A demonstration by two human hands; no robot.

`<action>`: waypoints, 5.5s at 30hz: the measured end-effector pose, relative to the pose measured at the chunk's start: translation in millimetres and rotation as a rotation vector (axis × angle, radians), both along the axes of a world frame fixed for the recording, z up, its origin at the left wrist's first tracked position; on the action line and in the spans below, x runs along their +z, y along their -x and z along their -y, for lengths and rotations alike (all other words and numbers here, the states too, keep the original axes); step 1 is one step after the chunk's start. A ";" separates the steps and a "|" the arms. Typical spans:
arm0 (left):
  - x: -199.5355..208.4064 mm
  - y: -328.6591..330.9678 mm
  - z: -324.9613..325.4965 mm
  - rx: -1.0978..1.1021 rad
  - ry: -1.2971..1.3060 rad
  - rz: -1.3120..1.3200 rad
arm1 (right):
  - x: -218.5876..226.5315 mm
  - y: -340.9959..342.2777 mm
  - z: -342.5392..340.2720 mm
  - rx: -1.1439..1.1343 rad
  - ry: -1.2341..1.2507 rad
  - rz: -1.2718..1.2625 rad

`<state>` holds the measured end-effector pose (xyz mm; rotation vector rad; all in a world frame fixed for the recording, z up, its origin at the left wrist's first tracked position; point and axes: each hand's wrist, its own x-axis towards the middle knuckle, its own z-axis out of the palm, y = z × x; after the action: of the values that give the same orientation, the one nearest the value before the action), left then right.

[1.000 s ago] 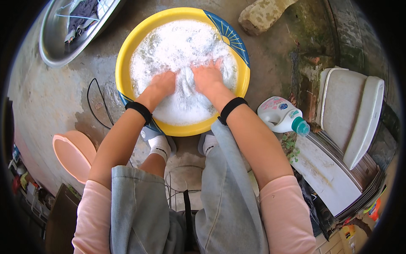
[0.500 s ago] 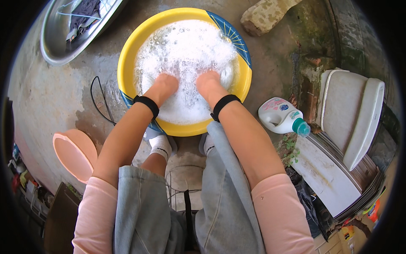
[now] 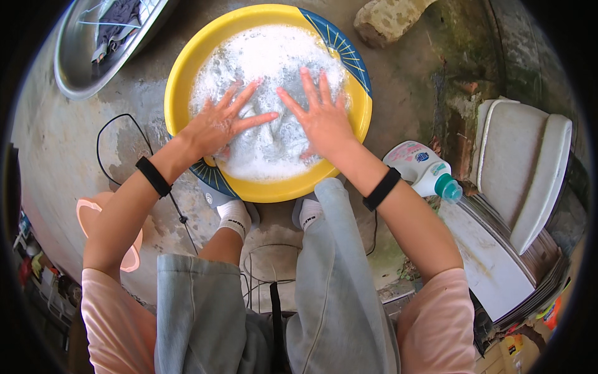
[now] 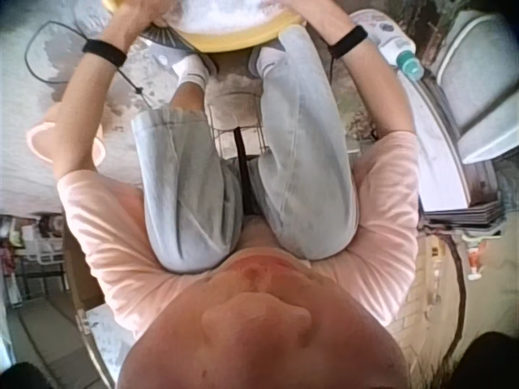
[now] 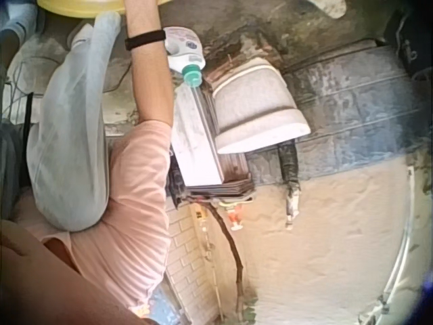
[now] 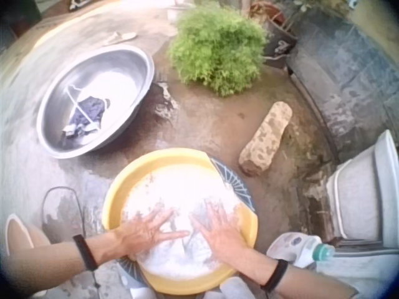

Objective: The person washes a checkered cloth in a yellow basin of soapy water by hand, scrubbing different sections of the fabric and wringing it out.

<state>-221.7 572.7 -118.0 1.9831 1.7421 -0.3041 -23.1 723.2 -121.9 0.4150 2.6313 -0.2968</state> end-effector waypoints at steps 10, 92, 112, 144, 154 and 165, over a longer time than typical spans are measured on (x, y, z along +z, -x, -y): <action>-54.8 -14.3 -1.8 -0.171 -0.003 -0.105 | -24.1 23.1 22.8 -0.033 0.075 0.279; -34.4 -8.1 -58.4 -0.055 -0.398 0.104 | -52.7 5.3 47.2 -0.568 0.419 -0.040; -32.0 52.9 -81.2 0.493 0.259 0.400 | -61.8 79.7 -60.4 -0.305 0.549 -0.101; -55.0 -27.5 -35.5 0.108 0.503 -0.121 | -63.2 44.6 26.9 -0.338 0.317 0.190; -83.9 -28.5 -16.7 0.083 0.099 -0.111 | -81.8 43.2 29.5 -0.359 0.207 0.069; -64.8 -10.8 -48.9 0.004 -0.140 -0.039 | -31.7 24.8 -4.6 -0.605 0.393 -0.051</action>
<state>-210.9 621.5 -182.8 2.0844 1.8362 -0.2256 -47.8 727.8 -153.6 1.0622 2.3488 -1.0016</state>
